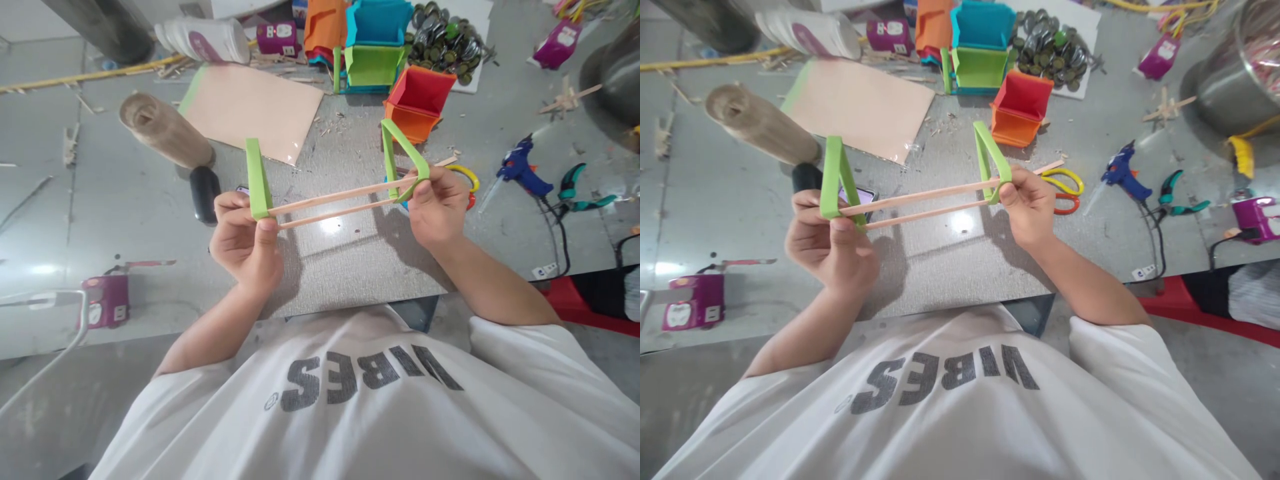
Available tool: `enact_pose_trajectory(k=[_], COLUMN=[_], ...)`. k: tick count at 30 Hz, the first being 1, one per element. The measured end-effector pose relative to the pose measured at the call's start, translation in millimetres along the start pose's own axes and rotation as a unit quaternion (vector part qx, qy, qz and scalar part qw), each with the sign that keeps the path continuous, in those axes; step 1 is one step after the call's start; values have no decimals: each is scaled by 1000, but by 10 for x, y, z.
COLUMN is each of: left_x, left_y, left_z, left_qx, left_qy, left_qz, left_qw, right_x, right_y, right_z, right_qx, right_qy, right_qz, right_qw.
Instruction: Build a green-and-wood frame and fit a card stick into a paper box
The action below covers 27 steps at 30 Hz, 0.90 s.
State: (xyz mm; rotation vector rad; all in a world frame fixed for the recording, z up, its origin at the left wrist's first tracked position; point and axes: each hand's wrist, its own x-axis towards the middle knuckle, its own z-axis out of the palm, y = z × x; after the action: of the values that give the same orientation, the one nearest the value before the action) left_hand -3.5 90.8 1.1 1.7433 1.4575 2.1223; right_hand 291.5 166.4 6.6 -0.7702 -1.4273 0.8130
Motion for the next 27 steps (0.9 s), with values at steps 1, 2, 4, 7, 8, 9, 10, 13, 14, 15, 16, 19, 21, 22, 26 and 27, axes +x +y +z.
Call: enact_pose_trajectory(k=[1, 2, 4, 7, 8, 9, 10, 13, 14, 15, 16, 19, 21, 22, 26, 27], left_x=[4, 5, 0, -25, -33, -38, -40, -23, -13, -2, 8, 19, 11, 5, -5, -1], left_y=[21, 40, 65, 67, 63, 59, 57, 64, 70, 76, 83, 100, 105, 105, 119, 127], left_z=[25, 50, 89, 106, 103, 100, 97, 96, 95, 93, 89, 69, 59, 57, 66, 71], left_qx=[-11, -25, -52, -71, -65, -56, -47, -30, -30, -32, -38, -87, -130, -148, -159, -149], left_qy=[10, 17, 28, 22, 20, 18, 15, 18, 19, 17, 10, -14, -23, -25, -37, -32], left_qz=[1, 0, -3, -18, -23, -26, -26, -11, -2, 3, 2, -27, -58, -75, -138, -143], left_qw=[1000, 1000, 998, 997, 997, 998, 998, 999, 999, 999, 999, 996, 989, 986, 977, 978], right_x=[11, 23, 49, 76, 82, 87, 91, 104, 109, 113, 117, 126, 133, 138, 154, 156], right_y=[27, 59, 123, 181, 183, 175, 159, 87, 64, 45, 32, 26, 42, 52, 78, 80], right_z=[-24, -56, -127, -210, -225, -234, -237, -222, -212, -201, -191, -160, -140, -129, -86, -79], right_qx=[-2, -2, -11, -39, -40, -33, -20, 24, 32, 36, 35, 27, 20, 14, 5, 8], right_qy=[0, -4, -22, -46, -50, -52, -52, -37, -30, -25, -19, 3, 23, 32, 67, 72], right_qz=[-5, -9, -11, 1, 8, 18, 27, 44, 44, 43, 42, 37, 29, 24, -8, -13], right_qw=[1000, 1000, 1000, 998, 998, 998, 998, 998, 998, 998, 998, 999, 999, 999, 998, 997])
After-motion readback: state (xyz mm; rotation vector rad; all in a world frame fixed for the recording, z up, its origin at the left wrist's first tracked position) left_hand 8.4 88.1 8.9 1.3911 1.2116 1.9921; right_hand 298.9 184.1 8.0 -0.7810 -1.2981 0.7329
